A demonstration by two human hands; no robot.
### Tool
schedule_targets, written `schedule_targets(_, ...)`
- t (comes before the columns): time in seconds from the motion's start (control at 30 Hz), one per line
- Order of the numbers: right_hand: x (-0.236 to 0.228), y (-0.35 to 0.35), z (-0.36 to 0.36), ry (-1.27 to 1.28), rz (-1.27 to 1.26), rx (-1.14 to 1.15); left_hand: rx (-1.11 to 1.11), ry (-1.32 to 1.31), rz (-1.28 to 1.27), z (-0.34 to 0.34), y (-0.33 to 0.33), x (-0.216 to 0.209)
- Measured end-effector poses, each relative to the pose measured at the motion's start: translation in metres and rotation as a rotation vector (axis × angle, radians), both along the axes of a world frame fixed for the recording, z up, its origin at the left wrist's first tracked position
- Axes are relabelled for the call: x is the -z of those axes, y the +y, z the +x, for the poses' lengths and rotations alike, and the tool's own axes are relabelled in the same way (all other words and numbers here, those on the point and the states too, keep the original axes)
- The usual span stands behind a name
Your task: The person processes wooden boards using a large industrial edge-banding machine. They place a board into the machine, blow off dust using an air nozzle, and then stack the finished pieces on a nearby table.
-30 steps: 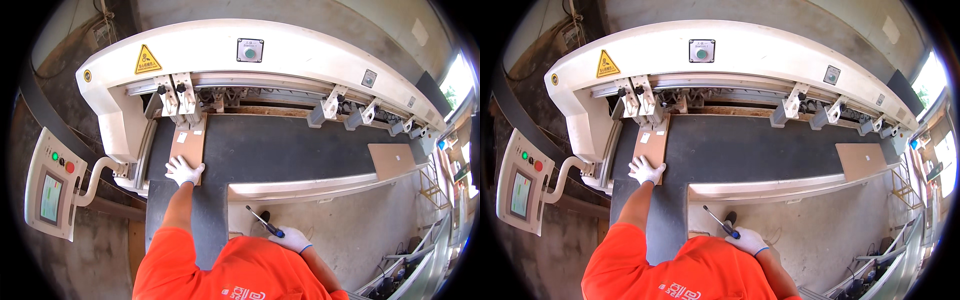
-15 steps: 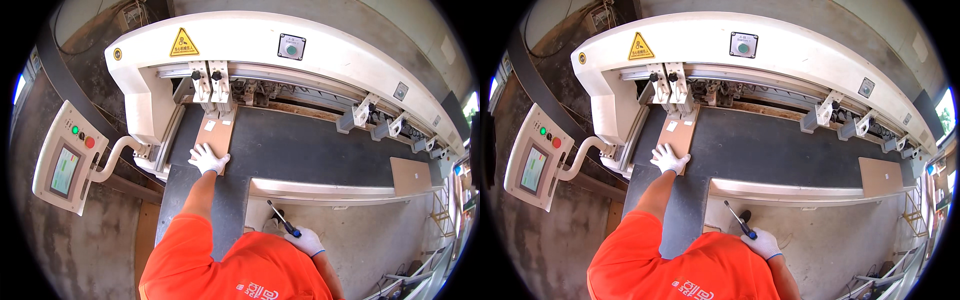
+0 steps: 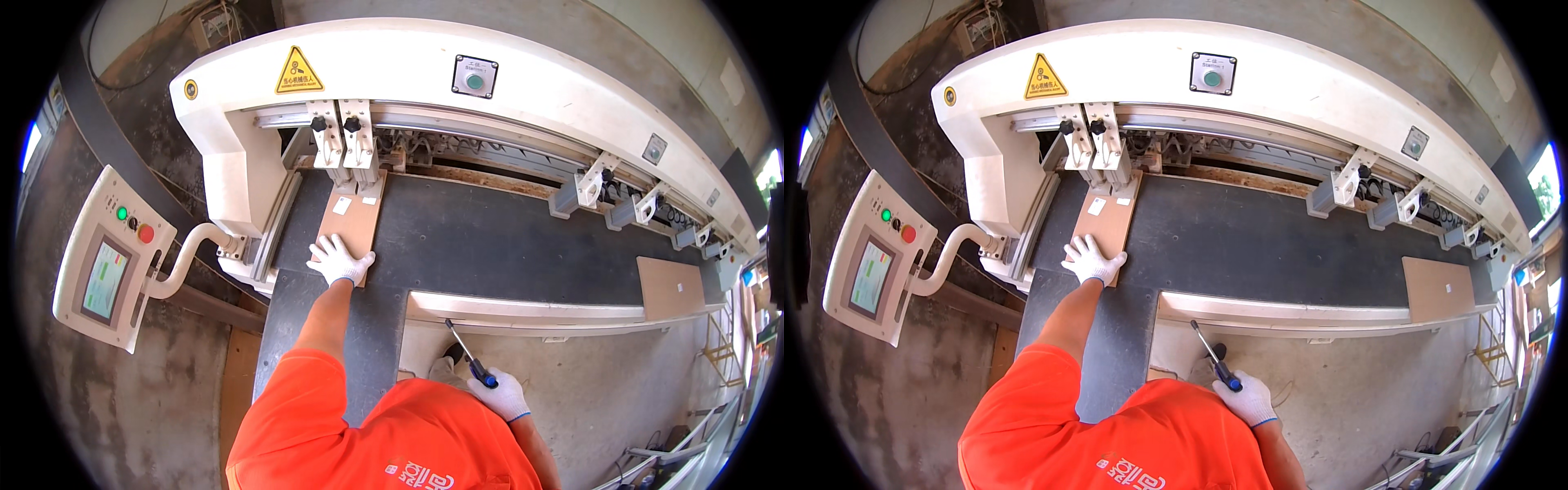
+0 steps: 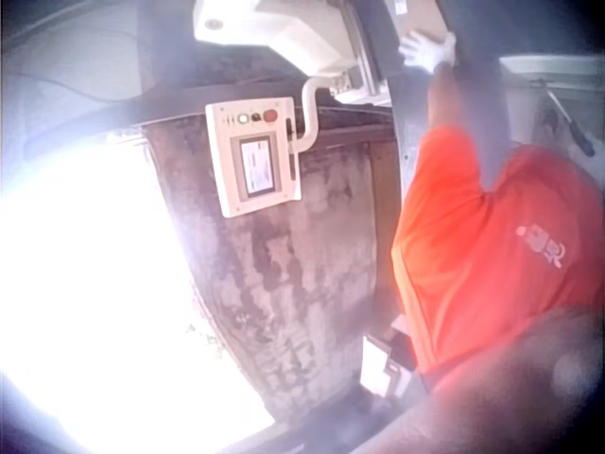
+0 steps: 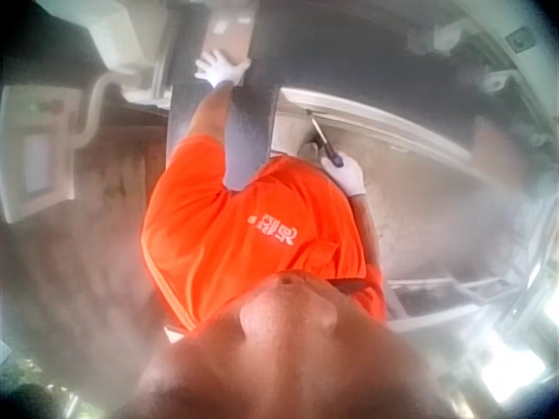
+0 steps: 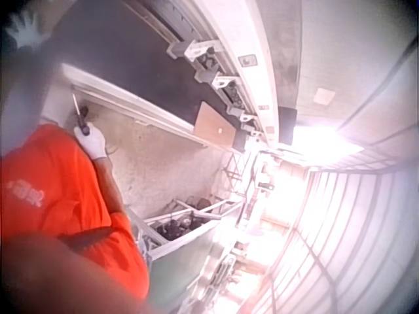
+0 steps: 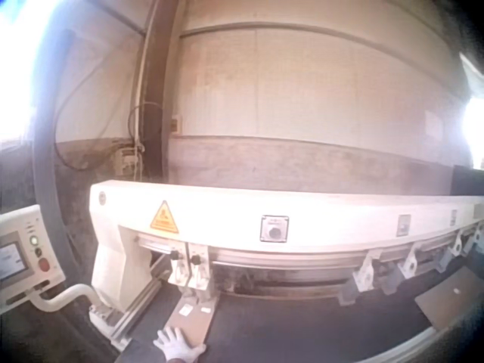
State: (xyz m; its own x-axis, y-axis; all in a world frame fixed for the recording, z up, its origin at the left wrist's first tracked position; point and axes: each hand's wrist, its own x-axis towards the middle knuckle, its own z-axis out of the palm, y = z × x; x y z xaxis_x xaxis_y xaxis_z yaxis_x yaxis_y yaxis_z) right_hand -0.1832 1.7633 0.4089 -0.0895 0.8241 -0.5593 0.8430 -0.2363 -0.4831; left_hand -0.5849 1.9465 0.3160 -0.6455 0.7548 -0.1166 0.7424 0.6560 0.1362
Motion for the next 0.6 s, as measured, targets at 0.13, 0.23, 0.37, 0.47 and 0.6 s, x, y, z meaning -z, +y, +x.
schedule_targets(0.13,-0.0049,-0.0005,-0.0008,0.028,0.006,0.015,0.0,-0.009,-0.011,-0.0004,-0.0002,-0.0014)
schedule_targets(0.23,0.001,-0.0018,0.0021,0.033,0.038,0.02,0.002,-0.013,-0.004,0.0002,-0.0003,-0.0016)
schedule_targets(0.37,-0.0015,-0.0012,0.0006,0.042,0.036,0.035,0.0,-0.016,-0.011,0.0,-0.0007,-0.0024)
schedule_targets(0.47,-0.0007,-0.0009,0.0015,0.045,0.035,0.035,0.001,-0.015,-0.012,0.0003,-0.0008,-0.0032)
schedule_targets(0.6,0.002,-0.0002,0.0037,0.041,0.05,0.025,0.003,-0.004,-0.009,-0.0002,-0.0006,-0.0005)
